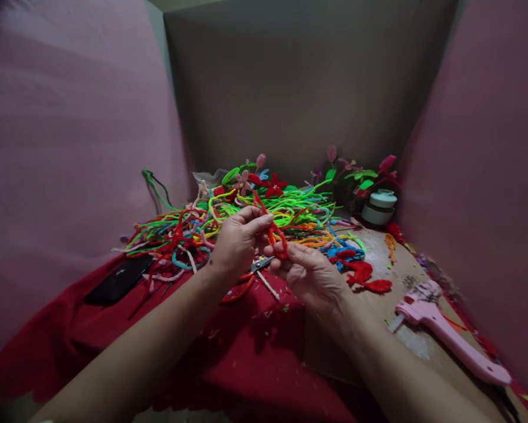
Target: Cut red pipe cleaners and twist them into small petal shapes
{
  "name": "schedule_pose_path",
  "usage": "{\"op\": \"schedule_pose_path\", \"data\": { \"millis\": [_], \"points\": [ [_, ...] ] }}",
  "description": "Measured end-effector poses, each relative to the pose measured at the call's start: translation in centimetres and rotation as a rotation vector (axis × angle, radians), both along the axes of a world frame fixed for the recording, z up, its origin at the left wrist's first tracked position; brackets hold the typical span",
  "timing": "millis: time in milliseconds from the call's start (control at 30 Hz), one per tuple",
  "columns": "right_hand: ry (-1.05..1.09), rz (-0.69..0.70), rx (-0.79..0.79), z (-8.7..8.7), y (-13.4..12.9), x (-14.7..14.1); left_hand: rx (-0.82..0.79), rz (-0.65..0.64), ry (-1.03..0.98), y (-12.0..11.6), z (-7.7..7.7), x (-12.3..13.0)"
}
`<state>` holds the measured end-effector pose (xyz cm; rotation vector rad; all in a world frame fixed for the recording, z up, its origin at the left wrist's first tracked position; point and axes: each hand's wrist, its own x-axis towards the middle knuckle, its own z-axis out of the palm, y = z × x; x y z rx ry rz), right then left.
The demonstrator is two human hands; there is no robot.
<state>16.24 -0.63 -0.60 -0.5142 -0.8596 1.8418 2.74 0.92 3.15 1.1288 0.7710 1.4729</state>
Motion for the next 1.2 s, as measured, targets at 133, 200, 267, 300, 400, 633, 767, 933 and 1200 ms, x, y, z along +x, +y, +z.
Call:
{"op": "schedule_pose_path", "data": {
  "millis": [133, 200, 267, 300, 400, 633, 767, 933, 1200],
  "points": [
    [-0.02, -0.098, 0.057, -0.1, 0.5, -0.5, -0.073, -0.004, -0.097, 0.3, -0.5, -0.4],
    [-0.042, -0.116, 0.039, -0.3, 0.8, -0.7, -0.081, 0.019, -0.101, 0.4, -0.7, -0.6],
    [-0.069, -0.118, 0.02, -0.7, 0.9, -0.9, -0.059, 0.028, -0.087, 0.6, -0.9, -0.7],
    [-0.074, -0.123, 0.009, -0.9, 1.0, -0.9, -0.035, 0.033, -0.07, 0.6, -1.0, -0.7],
    [-0.077, -0.15, -0.017, -1.4, 0.9, -1.1, 0.051, 0.058, 0.001, 0.6, -1.2, -0.7],
    [-0.079, -0.134, -0.067, -2.0, 1.0, -0.8, 0.107, 0.08, 0.153, 0.1, -0.9, -0.8],
    [-0.083, -0.11, -0.106, -2.0, 0.9, -0.7, 0.119, 0.075, 0.193, 0.1, -0.8, -0.9],
    [-0.103, -0.072, -0.097, -1.9, 0.8, -0.8, 0.157, 0.092, 0.214, 0.0, -0.8, -0.7],
    [-0.159, -0.091, -0.045, -2.2, 0.6, -0.8, 0.275, 0.175, 0.374, 0.9, -1.8, -0.9]
  ]
}}
